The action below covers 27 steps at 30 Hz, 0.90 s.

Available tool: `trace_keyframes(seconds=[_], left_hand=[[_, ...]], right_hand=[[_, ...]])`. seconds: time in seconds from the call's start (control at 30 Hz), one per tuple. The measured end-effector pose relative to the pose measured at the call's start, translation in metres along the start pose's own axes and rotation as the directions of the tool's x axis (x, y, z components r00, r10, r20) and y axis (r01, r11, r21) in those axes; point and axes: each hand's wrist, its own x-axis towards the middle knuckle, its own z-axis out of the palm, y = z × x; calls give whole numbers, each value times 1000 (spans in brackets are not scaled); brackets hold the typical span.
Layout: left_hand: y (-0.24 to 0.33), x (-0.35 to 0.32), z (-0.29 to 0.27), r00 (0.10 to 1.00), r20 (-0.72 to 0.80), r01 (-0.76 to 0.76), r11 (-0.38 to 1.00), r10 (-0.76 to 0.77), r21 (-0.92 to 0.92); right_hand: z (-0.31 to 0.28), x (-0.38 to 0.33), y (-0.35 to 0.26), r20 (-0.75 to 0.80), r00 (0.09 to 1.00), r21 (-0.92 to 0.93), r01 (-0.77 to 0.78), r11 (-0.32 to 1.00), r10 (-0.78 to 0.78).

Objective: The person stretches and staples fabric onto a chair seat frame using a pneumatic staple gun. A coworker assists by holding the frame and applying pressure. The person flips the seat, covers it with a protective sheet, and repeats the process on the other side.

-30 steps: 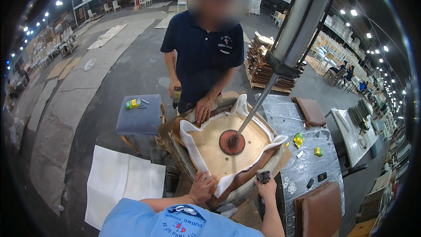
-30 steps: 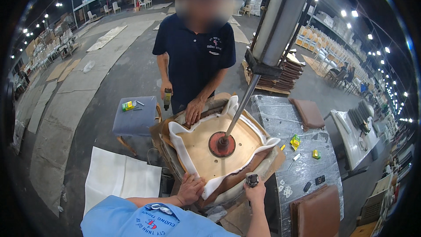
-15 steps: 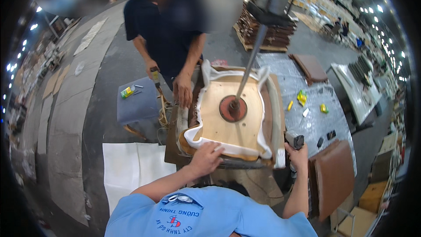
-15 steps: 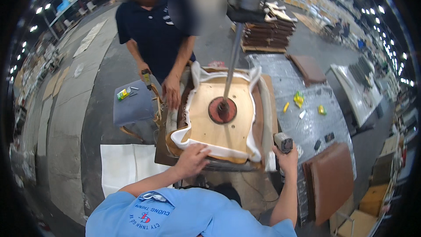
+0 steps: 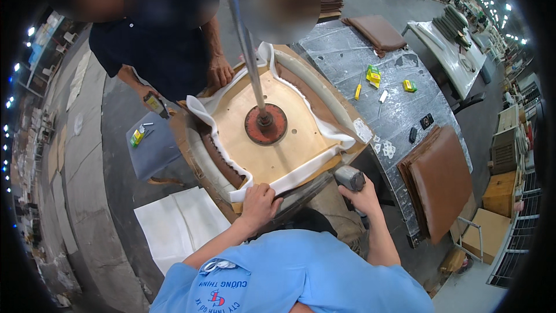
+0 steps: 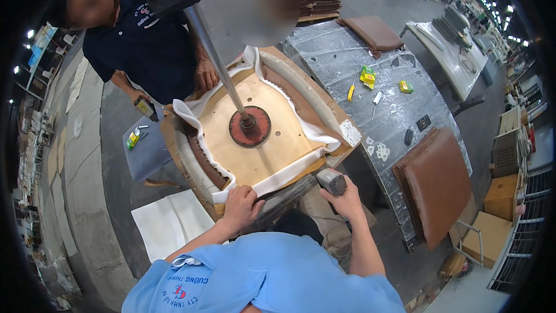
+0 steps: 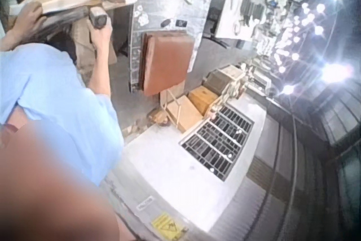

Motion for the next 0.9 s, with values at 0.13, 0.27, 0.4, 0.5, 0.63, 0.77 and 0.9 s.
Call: trace_keyframes(seconds=[0.13,0.27,0.4,0.5,0.63,0.77,0.9], left_hand=[[3,12,-4,992,103,62,995,-70,82],[0,20,-5,976,192,84,992,-101,96],[-1,19,-12,953,301,11,999,-25,50],[5,24,-20,936,349,19,998,-36,54],[28,67,-11,946,311,107,993,-89,-41],[57,137,27,980,199,6,997,9,-72],[60,171,51,956,293,-17,999,31,-49]], right_hand=[[-14,32,6,41,999,-33,8,999,-7],[-26,52,3,144,989,-127,62,990,-43],[-30,58,3,211,976,-47,68,997,-57],[-32,61,5,233,972,41,9,999,-18],[-36,65,9,246,969,80,15,997,-34],[-34,67,9,217,976,63,-13,998,-1],[-30,61,6,191,981,89,-17,996,-1]])
